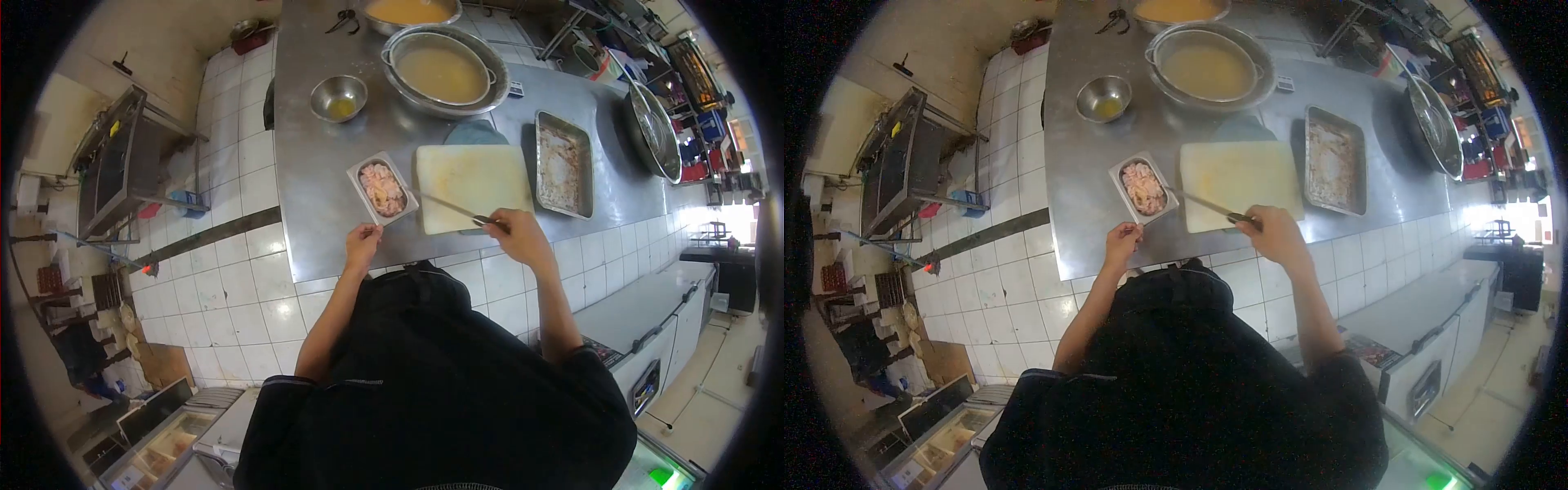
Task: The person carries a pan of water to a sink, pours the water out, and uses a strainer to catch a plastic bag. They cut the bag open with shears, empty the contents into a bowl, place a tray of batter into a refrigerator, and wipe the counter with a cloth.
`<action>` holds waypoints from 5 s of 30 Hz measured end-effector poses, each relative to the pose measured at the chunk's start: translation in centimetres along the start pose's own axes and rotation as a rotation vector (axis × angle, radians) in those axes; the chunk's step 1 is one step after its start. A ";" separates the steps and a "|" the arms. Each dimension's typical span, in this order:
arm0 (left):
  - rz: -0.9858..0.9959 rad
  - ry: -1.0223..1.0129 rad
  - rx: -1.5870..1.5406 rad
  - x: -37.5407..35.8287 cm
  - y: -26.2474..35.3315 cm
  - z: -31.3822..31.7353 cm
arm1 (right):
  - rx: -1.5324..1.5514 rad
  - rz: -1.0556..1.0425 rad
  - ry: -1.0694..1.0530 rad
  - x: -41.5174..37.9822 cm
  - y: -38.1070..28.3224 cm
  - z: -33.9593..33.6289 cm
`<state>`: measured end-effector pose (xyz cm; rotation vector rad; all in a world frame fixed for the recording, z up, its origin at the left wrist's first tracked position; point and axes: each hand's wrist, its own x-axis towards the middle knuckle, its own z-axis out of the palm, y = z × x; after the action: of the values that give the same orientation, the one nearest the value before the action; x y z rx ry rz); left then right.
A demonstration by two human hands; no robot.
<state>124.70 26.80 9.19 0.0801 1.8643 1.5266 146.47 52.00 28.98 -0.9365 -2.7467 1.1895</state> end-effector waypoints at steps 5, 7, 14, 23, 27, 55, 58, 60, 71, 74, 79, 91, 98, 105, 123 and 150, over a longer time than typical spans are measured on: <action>-0.015 -0.007 0.058 -0.1 0.3 0.3 | 0.015 0.099 0.302 1.7 10.4 7.3; -0.010 0.008 0.067 0.4 -0.1 0.2 | 0.008 0.182 0.404 2.7 12.2 10.5; 0.060 0.119 -0.196 0.4 1.3 2.4 | -0.113 0.098 0.701 6.9 12.6 15.0; -0.027 0.022 -0.132 -1.2 1.8 0.7 | 0.453 -0.093 0.037 9.8 5.6 17.0; -0.074 -0.091 -0.063 -4.1 1.7 -0.9 | 0.399 -0.156 -0.204 10.2 6.4 21.3; -0.120 -1.431 0.677 16.8 12.8 -3.8 | 1.724 0.339 0.667 4.7 -9.3 31.5; -0.191 -1.618 0.649 19.3 13.7 -2.0 | 1.704 0.328 0.883 5.9 -11.4 32.8; -0.179 -1.755 0.659 21.5 13.7 -1.5 | 1.597 0.391 1.029 6.7 -13.2 33.9; 0.229 -1.996 0.595 21.2 22.5 14.8 | 1.355 0.562 1.806 16.0 -25.4 32.6; 0.502 -2.141 0.279 15.5 21.9 23.0 | 1.235 0.611 1.977 18.2 -25.4 31.5; 1.168 -1.919 -0.089 6.0 21.8 34.5 | 1.149 0.600 2.355 24.8 -22.6 33.4; 1.286 -2.286 -0.583 -8.3 20.7 40.6 | 0.827 0.388 3.296 33.9 -13.5 23.6; 1.242 -2.317 -0.267 -13.4 17.2 33.7 | 0.790 0.363 3.502 36.4 -10.7 23.1; 1.415 -2.183 -0.197 -21.5 5.6 27.0 | 0.754 0.023 3.678 35.4 -7.8 26.4; 2.401 -2.328 -2.195 -7.0 8.4 15.7 | 0.879 -0.095 3.804 38.7 -2.4 27.9; 2.284 -2.534 -2.697 15.6 5.2 -24.3 | 0.422 0.348 3.162 -6.1 -2.6 38.5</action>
<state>97.74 15.44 7.38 -1.1734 2.6567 -0.5116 141.20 21.91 4.65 -0.9610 0.2395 -0.4015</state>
